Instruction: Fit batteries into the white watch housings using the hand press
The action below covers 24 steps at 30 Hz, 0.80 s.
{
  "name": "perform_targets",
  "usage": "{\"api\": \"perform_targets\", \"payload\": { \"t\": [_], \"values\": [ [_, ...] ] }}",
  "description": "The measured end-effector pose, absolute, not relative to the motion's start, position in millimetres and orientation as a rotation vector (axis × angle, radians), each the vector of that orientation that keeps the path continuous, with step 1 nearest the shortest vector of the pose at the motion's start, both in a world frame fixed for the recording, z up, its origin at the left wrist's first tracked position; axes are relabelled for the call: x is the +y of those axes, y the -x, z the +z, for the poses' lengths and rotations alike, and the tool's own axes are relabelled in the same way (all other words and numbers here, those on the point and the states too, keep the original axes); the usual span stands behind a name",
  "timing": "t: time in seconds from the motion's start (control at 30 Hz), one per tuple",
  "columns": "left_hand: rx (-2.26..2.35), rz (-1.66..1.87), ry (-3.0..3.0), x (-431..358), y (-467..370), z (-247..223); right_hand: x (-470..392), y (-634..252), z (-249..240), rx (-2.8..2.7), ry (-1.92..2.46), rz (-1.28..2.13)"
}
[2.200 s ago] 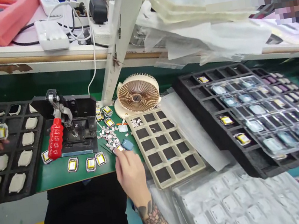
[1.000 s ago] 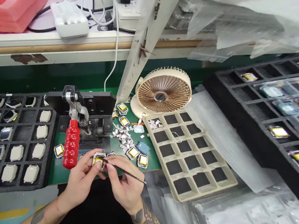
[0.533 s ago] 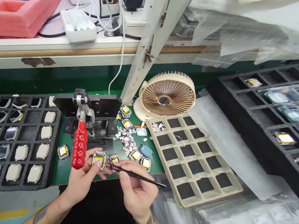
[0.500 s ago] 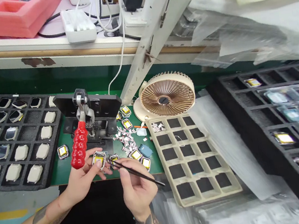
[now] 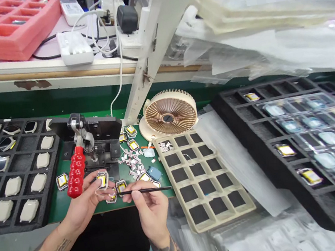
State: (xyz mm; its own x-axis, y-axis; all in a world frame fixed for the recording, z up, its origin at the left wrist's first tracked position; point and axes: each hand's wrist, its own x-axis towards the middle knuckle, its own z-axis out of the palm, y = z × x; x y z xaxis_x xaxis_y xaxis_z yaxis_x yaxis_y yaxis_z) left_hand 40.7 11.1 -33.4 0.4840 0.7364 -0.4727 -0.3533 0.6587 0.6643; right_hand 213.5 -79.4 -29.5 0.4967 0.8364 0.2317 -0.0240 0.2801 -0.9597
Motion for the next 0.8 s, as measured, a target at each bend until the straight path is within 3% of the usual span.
{"api": "perform_targets", "payload": {
  "t": [0.23,0.37,0.53,0.8],
  "values": [
    [0.837,0.716,-0.743,7.9,-18.9,-43.2,-60.4,-293.9,35.4,-1.159,1.118,0.587],
    [0.860,0.725,-0.826,6.6,-18.1,-42.5,2.9,-299.2,45.8,-1.232,1.488,0.091],
    [0.900,0.744,-0.926,5.4,-9.6,-41.6,27.0,-274.8,19.7,-1.150,1.407,-0.161],
    [0.882,0.727,-1.023,2.2,13.3,-47.7,-97.6,-240.4,-51.9,-1.201,1.546,0.109]
  ]
}}
